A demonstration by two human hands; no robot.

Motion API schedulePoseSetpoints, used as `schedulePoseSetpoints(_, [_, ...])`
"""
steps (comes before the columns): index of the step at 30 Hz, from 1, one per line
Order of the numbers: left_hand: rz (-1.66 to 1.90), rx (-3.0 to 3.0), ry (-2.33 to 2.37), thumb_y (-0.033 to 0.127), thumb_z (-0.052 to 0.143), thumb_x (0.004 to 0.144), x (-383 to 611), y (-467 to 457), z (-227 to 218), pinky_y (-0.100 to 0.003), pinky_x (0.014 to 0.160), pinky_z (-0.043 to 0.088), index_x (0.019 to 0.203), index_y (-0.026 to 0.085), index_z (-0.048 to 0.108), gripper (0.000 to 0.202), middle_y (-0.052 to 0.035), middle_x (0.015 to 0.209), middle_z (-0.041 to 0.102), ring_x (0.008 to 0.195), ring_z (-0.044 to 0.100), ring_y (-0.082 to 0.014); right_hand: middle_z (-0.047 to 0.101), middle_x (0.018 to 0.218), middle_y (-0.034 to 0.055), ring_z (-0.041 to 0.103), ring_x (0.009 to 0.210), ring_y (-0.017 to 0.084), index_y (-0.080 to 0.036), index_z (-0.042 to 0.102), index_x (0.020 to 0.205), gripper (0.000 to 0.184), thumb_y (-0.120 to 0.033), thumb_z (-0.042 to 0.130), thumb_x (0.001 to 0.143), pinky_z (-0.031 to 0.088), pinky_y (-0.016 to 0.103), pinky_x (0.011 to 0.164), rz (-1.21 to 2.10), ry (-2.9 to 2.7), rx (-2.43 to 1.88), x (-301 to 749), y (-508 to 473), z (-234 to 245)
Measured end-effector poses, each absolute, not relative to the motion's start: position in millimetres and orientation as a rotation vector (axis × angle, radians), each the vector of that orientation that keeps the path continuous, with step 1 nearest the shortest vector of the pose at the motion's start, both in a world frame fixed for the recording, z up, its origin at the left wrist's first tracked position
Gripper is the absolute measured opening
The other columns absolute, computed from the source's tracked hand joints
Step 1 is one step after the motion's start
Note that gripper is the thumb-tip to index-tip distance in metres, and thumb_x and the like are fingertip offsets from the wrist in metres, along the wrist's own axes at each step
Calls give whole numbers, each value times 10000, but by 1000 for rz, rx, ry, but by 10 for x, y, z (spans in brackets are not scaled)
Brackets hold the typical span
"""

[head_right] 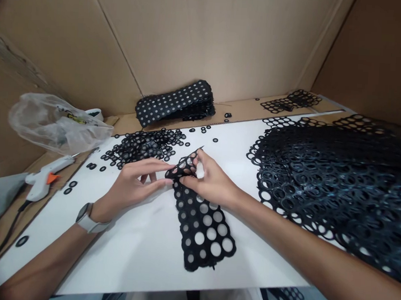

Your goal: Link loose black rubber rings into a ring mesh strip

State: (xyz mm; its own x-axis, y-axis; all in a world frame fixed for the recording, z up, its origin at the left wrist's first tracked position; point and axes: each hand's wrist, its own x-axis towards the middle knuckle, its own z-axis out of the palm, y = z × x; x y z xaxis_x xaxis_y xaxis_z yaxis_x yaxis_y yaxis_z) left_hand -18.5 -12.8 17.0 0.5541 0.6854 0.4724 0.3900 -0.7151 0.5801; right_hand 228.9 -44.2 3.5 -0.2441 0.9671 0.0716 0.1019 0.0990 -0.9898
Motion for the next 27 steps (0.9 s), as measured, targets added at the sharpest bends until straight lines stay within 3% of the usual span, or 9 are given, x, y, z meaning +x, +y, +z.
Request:
schedulePoseSetpoints(2, [932, 2250, 877, 332, 795, 1003, -166, -146, 170, -242, 598, 550, 1208, 247, 866, 234, -103, 1179, 830, 874, 751, -179, 567, 970, 1, 557, 939, 217, -247, 440, 969, 311, -302, 738, 897, 478, 349, 881, 1148, -1584, -1089, 2288, -451, 44])
schedulePoseSetpoints(6, [823, 1879, 883, 397, 743, 1032, -130, -187, 180, -251, 525, 549, 1122, 233, 890, 238, -100, 1139, 826, 584, 647, -107, 582, 963, 24, 567, 915, 229, -248, 475, 980, 217, -246, 689, 942, 481, 364, 871, 1003, -1736, -991, 2277, -469, 71])
schedulePoseSetpoints(9, [808, 1761, 935, 454, 726, 1035, -106, -186, 192, -241, 498, 496, 1016, 196, 893, 308, -58, 760, 770, 517, 596, -115, 600, 971, 37, 580, 896, 233, -249, 490, 996, 191, -225, 676, 958, 487, 369, 846, 975, -1781, -947, 2282, -475, 88])
schedulePoseSetpoints(11, [935, 1707, 1020, 480, 714, 1036, -126, -130, 199, -231, 458, 432, 1001, 185, 881, 341, -36, 653, 706, 485, 558, -112, 618, 971, 37, 603, 910, 236, -251, 488, 985, 196, -225, 681, 965, 498, 376, 871, 952, -1765, -951, 2299, -471, 90])
schedulePoseSetpoints(14, [1289, 1608, 1193, 485, 713, 1026, -279, 59, 197, -220, 395, 332, 1093, 200, 853, 324, -64, 905, 781, 452, 494, -68, 673, 989, 32, 657, 969, 242, -257, 448, 957, 240, -238, 686, 976, 512, 390, 935, 1027, -1676, -967, 2328, -453, 69])
schedulePoseSetpoints(19, [1301, 1913, 1469, 418, 775, 986, -579, 307, 139, -243, 579, 512, 1318, 253, 793, 372, -95, 1306, 743, 654, 651, -97, 661, 1020, 18, 664, 1003, 244, -253, 474, 969, 344, -338, 801, 904, 531, 387, 926, 1189, -1491, -1133, 2318, -404, 1])
schedulePoseSetpoints(21, [1273, 2069, 1456, 399, 779, 991, -546, 256, 125, -257, 647, 540, 1292, 258, 791, 333, -90, 1325, 714, 724, 660, -109, 648, 1027, 13, 656, 973, 237, -251, 493, 991, 392, -379, 843, 868, 539, 377, 878, 1253, -1418, -1187, 2305, -388, -9])
schedulePoseSetpoints(24, [1159, 2315, 1223, 371, 764, 1017, -361, 78, 127, -264, 662, 540, 1161, 254, 820, 194, -77, 1205, 726, 754, 641, -120, 643, 1005, 3, 641, 918, 221, -253, 493, 1006, 430, -406, 863, 849, 543, 357, 816, 1340, -1363, -1231, 2299, -376, 6])
schedulePoseSetpoints(27, [1012, 2430, 1007, 357, 791, 1007, -196, -62, 120, -273, 674, 548, 1175, 277, 827, 191, -64, 1149, 747, 793, 654, -136, 615, 965, -10, 624, 902, 201, -243, 513, 981, 431, -397, 883, 824, 544, 339, 829, 1371, -1345, -1215, 2302, -380, 25])
